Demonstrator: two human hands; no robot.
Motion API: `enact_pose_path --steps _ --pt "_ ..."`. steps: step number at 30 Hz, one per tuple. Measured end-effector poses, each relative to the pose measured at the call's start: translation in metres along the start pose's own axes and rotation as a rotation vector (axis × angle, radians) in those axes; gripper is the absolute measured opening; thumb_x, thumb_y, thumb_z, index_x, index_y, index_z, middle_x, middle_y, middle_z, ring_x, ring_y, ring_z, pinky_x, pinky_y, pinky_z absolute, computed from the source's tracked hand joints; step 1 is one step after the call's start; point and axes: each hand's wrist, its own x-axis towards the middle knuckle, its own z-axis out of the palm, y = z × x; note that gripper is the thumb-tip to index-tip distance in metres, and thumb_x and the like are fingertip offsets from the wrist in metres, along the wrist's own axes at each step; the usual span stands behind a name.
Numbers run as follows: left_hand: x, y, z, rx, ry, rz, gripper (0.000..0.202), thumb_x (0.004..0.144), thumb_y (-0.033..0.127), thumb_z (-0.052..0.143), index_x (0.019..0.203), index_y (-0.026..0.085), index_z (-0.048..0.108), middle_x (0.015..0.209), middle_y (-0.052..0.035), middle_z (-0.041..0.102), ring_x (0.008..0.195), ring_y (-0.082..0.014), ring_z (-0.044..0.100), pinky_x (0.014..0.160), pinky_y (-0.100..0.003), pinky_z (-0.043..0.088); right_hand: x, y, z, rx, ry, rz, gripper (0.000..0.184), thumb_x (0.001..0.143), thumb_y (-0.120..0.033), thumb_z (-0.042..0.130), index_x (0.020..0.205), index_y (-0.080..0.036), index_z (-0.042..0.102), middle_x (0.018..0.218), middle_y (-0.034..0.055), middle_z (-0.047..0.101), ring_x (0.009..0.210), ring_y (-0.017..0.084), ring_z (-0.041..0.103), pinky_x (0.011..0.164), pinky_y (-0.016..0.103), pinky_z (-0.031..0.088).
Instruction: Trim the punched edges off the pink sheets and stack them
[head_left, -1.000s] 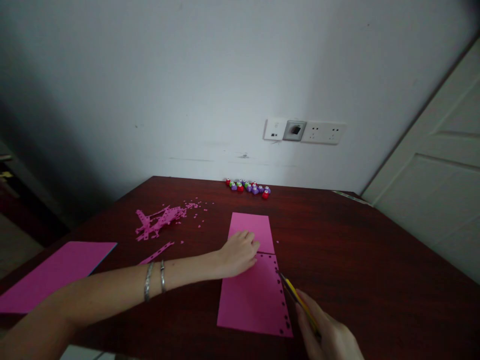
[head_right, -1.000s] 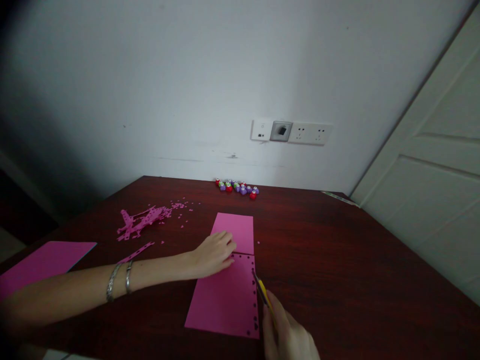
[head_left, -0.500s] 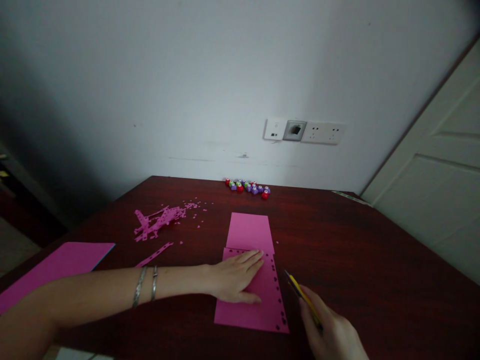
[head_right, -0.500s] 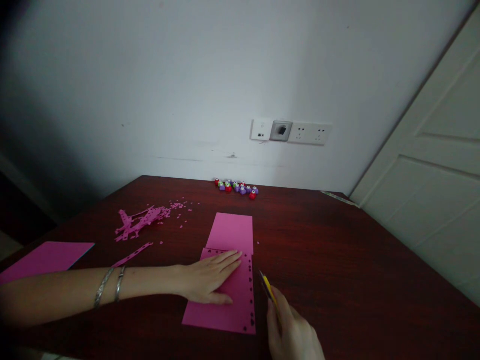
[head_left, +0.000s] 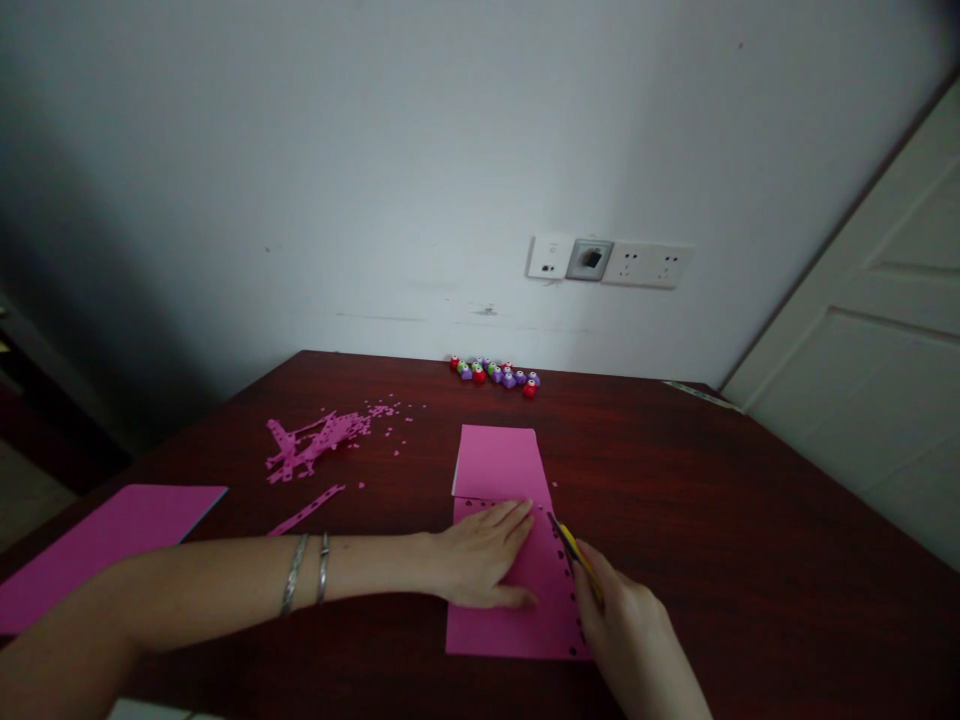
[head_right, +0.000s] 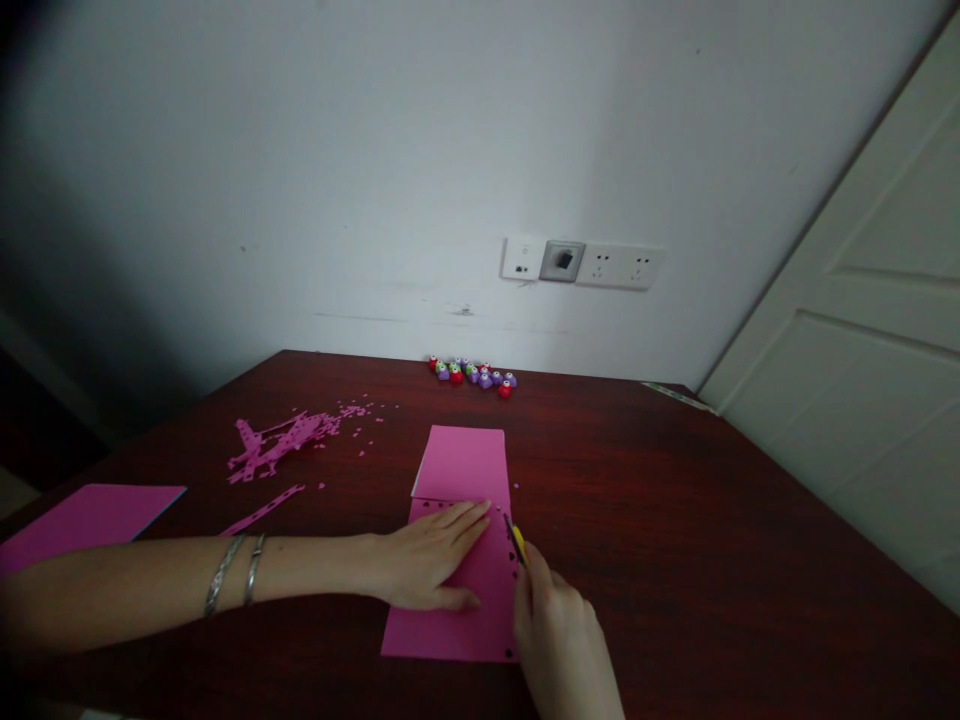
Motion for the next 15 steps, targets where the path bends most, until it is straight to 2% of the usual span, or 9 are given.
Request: enact_pose_path --steps 8,15 --pt "0.001 -0.001 0.004 -0.004 0.004 -0.017 0.089 0.082 0.064 0.033 0.141 0.0 0.012 0.147 -0.0231 0.013 0.137 -0.0317 0.012 0.109 -0.043 0.021 0.002 -0.001 0.003 -0.106 0.013 -0.024 0.038 0.084 -0.015 0.031 0.105 -0.016 0.063 0.059 0.0059 0.068 0.048 0.02 0.065 0.043 0.025 0.043" --pt "0.004 0.001 -0.01 0.016 -0.003 0.032 0.089 0.082 0.066 0.031 0.142 0.002 0.015 0.147 -0.0205 0.017 0.135 -0.032 0.018 0.108 -0.042 0.02 0.002 -0.002 0.003 -0.225 -0.062 0.007 0.038 0.085 -0.015 0.035 0.112 -0.019 0.062 0.059 0.0045 0.068 0.05 0.021 0.066 0.046 0.024 0.046"
